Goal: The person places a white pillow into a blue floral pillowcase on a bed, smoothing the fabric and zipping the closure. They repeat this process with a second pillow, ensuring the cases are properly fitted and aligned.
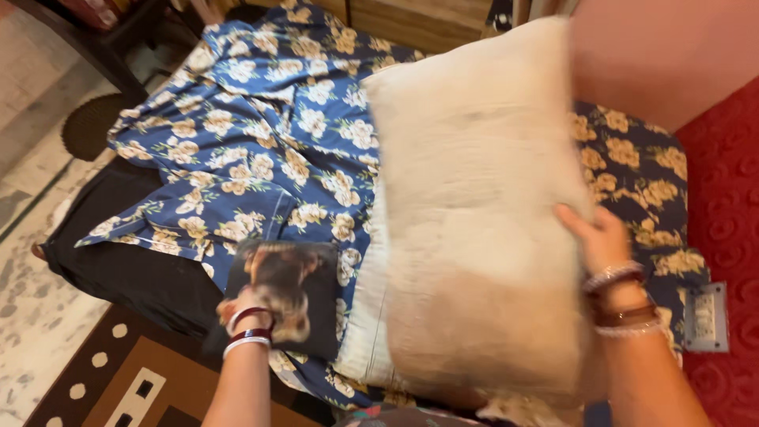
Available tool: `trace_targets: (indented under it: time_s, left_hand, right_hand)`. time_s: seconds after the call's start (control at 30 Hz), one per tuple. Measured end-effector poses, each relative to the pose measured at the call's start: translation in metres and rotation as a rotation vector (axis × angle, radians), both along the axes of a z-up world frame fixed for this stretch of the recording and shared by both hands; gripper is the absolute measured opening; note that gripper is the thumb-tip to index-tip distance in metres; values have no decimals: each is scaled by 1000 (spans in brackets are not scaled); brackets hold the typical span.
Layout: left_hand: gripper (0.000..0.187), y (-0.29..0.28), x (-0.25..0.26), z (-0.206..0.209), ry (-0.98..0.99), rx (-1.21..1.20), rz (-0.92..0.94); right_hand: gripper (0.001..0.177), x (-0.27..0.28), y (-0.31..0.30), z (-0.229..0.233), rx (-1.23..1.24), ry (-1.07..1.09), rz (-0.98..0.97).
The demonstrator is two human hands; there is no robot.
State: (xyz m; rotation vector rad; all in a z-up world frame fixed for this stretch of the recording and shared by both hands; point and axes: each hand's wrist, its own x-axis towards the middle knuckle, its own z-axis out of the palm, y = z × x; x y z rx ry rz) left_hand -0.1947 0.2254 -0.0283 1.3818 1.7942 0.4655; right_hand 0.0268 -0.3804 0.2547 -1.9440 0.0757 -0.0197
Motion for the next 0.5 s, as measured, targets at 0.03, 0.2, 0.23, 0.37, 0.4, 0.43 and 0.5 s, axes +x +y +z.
trace_targets:
  time_s: [0.03, 0.2, 0.23, 0.37, 0.4, 0.43, 0.5]
  left_hand:
    - [59, -13, 7, -5, 123, 128, -170]
    - [59, -131, 42, 10, -173, 619, -949]
    - [61, -159, 47, 21, -217, 544, -1048]
    - [78, -249, 44, 63, -121, 528, -1465]
    - [81, -259, 42, 71, -81, 491, -1536]
    - [82, -262, 41, 77, -6, 424, -1600]
    - [84, -267, 42, 83, 150, 290, -1715]
  right_hand:
    - [45, 11, 2, -33, -181, 81, 2]
    - [78, -6, -21, -213, -385, 392, 353]
    - [76, -27, -31, -235, -347, 426, 297]
    - [78, -134, -41, -277, -187, 407, 72]
    - [82, -160, -44, -275, -232, 550, 26]
    - [87, -181, -41, -272, -275, 690, -16]
    - [91, -217, -27, -264, 38, 1038, -61]
